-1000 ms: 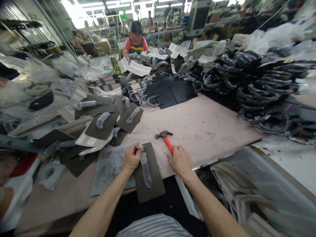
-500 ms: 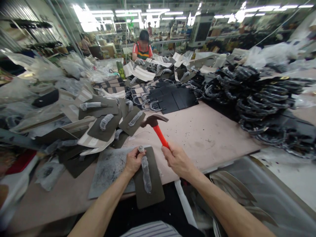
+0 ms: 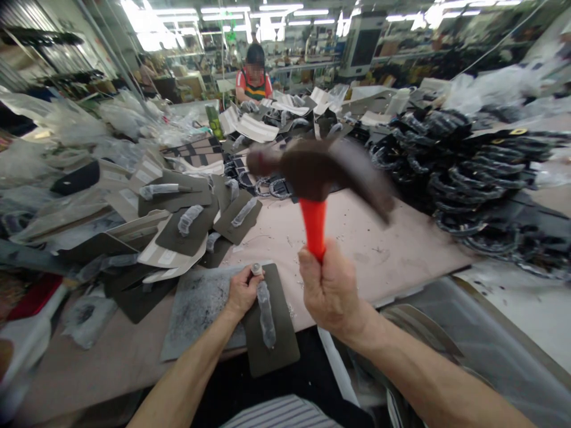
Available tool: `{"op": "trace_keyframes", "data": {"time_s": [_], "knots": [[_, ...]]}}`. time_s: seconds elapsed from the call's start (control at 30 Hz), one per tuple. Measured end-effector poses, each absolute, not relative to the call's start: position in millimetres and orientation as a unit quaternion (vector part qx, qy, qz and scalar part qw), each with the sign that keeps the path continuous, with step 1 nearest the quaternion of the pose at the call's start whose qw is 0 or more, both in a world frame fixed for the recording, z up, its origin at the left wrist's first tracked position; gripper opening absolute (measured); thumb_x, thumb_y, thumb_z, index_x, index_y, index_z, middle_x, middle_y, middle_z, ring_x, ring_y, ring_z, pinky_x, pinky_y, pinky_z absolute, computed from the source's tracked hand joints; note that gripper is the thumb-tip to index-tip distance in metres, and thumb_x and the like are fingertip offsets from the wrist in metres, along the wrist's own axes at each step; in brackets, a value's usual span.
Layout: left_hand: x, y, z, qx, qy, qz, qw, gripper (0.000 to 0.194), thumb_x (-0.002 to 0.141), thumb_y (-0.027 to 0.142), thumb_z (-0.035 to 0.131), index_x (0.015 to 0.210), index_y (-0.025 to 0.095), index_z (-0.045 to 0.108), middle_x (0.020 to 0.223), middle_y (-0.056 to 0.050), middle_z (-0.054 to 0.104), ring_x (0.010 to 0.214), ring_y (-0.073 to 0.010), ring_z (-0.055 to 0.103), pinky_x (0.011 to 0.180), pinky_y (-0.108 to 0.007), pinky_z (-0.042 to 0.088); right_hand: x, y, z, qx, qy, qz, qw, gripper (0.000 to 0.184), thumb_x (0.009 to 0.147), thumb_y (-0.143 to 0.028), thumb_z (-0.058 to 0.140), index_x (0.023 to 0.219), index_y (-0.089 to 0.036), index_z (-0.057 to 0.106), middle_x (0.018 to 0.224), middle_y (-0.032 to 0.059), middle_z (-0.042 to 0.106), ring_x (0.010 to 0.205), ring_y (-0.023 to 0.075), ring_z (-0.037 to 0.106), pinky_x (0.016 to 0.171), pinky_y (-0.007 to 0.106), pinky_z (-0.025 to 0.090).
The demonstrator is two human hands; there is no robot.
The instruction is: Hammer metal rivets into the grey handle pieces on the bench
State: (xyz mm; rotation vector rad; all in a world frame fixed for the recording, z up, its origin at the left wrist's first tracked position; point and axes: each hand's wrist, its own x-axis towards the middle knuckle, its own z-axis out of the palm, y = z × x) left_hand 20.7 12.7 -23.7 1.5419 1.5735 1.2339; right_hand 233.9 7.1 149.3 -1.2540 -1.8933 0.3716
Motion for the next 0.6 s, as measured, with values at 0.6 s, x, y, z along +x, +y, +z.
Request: {"op": "trace_keyframes", "data": {"time_s": [0.6], "knots": [[23.1, 10.3, -16.0, 0.584, 0.592, 0.463, 0.305, 0.016, 0.081, 0.02, 0.057, 0.093, 0.019, 0.069, 0.086, -0.002, 0.073, 0.08, -0.0168, 0.067, 0.077, -0.026, 0.05, 244.0, 6.1, 99.4, -0.558, -0.791, 0.216, 0.124, 0.033, 0.102, -0.039, 0.024, 0.091, -0.02, 0.049, 0.066, 0.0024, 0.058, 0.055, 0.0162, 0.051, 0.054, 0.029, 0.024]]}}
